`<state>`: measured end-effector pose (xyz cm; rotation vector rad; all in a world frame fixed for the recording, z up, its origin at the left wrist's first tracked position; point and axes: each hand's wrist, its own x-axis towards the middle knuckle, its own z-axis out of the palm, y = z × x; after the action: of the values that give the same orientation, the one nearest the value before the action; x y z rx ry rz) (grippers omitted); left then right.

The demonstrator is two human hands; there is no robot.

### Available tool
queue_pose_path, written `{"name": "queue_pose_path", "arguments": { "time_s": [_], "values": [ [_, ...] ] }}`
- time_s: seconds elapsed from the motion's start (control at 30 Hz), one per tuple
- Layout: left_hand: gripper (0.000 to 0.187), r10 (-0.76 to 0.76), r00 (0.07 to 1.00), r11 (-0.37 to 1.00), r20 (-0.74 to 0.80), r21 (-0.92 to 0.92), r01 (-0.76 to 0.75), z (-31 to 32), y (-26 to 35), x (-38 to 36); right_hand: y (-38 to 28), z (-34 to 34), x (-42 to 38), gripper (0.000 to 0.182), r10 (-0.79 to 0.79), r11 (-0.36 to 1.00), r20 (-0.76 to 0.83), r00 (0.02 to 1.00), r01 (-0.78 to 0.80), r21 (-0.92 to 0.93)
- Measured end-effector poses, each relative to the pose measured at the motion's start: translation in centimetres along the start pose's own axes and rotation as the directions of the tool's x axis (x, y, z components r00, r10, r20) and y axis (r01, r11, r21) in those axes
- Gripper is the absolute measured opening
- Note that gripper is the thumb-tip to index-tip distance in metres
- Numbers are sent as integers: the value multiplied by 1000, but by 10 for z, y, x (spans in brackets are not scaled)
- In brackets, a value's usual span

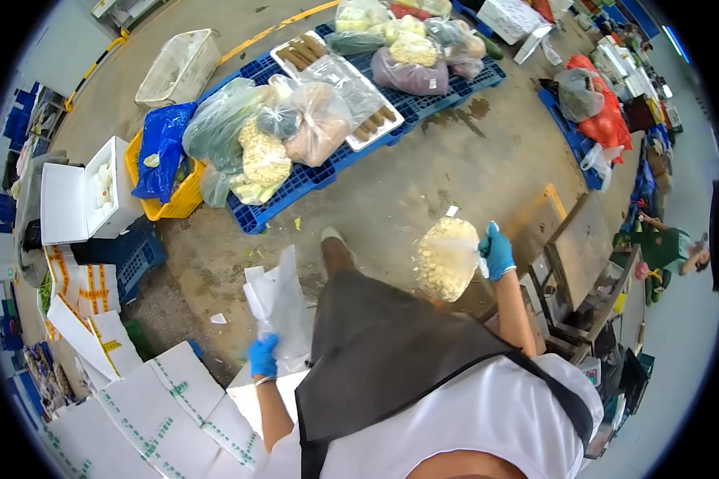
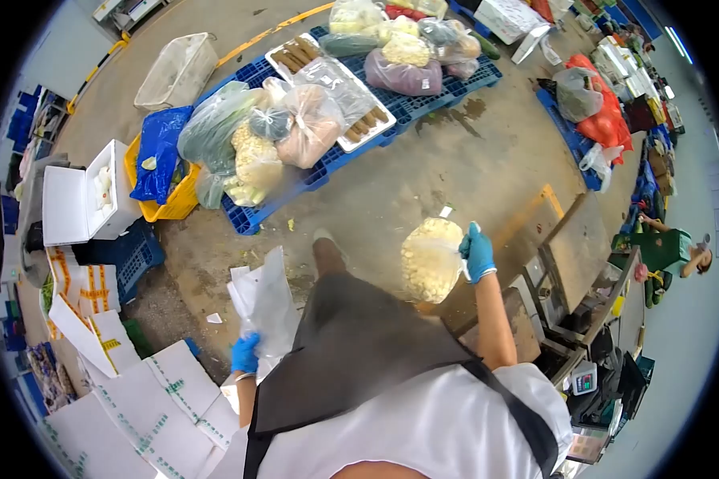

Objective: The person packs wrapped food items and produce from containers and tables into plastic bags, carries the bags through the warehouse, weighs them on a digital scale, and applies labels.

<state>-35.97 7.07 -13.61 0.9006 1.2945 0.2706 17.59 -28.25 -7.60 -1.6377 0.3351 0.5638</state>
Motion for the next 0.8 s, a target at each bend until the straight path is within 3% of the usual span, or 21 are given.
{"name": "queue_pose_path", "arguments": {
  "time_s": [0.1, 0.2, 0.23, 0.33, 0.43, 0.57, 0.67, 0.8],
  "values": [
    [34, -12, 997, 988, -77, 156, 24, -13, -29, 79, -16, 45, 39, 45, 104, 991, 17, 994, -105, 79],
    [33, -46, 989, 798, -143, 590, 123, 19, 38, 105, -25, 82, 75, 45, 97, 993, 30, 995, -94, -77],
    [31, 25, 994, 898, -107, 440, 25, 2, 11, 146, -32, 95, 93, 44, 125, 989, 34, 992, -122, -78],
    [32, -29, 982, 922, -188, 374, 99, 35, 89, 175, -57, 128, 140, 40, 90, 996, 40, 995, -89, -32],
    [30, -68, 975, 990, -211, 107, 92, 74, 148, 207, -107, 176, 192, 37, 58, 991, 160, 985, -37, -130],
    [30, -280, 955, 955, -100, -133, 266, 145, 210, 221, -166, 231, 306, 42, 0, 980, 301, 954, 60, -191],
    [31, -357, 934, 888, -8, -313, 336, 192, 214, 223, -215, 281, 416, 42, 56, 965, 343, 938, 37, -258],
    [31, -348, 931, 848, -111, -461, 262, 255, 202, 209, -277, 357, 546, 37, 61, 973, 309, 949, 12, -230]
  ]
}}
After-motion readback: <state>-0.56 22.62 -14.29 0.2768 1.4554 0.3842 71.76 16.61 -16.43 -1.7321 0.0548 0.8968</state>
